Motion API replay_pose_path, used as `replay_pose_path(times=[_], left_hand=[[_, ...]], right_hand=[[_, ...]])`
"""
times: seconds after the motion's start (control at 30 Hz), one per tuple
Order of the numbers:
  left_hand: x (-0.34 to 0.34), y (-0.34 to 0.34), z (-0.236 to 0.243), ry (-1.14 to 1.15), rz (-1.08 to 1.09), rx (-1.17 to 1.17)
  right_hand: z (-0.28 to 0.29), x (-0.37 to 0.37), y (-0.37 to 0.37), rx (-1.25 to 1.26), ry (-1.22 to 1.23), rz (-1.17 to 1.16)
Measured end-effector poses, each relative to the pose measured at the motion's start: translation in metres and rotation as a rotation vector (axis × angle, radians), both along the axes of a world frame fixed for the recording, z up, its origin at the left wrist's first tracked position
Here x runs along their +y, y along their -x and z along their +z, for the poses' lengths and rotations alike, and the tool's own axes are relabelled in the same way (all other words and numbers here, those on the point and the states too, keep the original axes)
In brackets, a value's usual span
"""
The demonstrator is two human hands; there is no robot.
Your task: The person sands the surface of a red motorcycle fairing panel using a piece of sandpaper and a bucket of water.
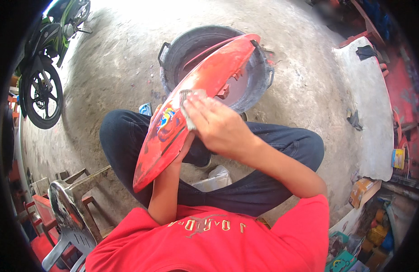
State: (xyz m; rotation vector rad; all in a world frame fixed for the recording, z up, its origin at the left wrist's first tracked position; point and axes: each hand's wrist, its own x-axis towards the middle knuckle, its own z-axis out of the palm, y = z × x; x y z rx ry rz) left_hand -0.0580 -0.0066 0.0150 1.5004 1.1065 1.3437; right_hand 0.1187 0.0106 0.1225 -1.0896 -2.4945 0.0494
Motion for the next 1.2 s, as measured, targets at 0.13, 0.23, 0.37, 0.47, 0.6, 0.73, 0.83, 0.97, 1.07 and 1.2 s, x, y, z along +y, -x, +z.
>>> replay_pose_path(times=[0.13,0.23,0.37,0.47,0.6,0.73,0.83,0.97,1.07,1.2], left_hand=[[0.009,0.007,-0.002,0.534,-0.432,-1.723],[0.007,-0.003,0.029,0.676,-0.202,-1.498],[0.01,0.008,-0.005,0.522,-0.394,-1.642],[0.0,-0.002,0.014,0.56,-0.206,-1.43],[0.008,0.003,0.033,0.609,-0.387,-1.703],[0.007,0.0,0.012,0.557,-0.332,-1.654],[0.006,0.0,0.036,0.548,-0.439,-1.519],[0.008,0.011,-0.001,0.625,-0.303,-1.615],[0.015,0.007,0.026,0.649,-0.425,-1.647],[0.006,0.007,0.024,0.567,-0.347,-1.579]], right_hand=[[0.008,-0.017,0.004,-0.09,-0.077,0.104],[0.0,0.012,-0.013,-0.085,0.014,-0.094],[0.01,-0.02,0.011,-0.023,-0.009,0.143],[-0.003,0.008,-0.01,-0.012,0.017,0.033],[0.004,0.006,-0.005,-0.003,0.006,0.035],[0.012,-0.007,0.002,0.008,-0.016,0.125],[-0.004,0.014,-0.017,-0.012,0.017,-0.015],[0.011,-0.006,0.005,-0.094,-0.031,0.139],[0.005,-0.011,0.0,-0.008,0.008,0.113],[0.001,0.003,-0.009,-0.062,-0.001,0.023]])
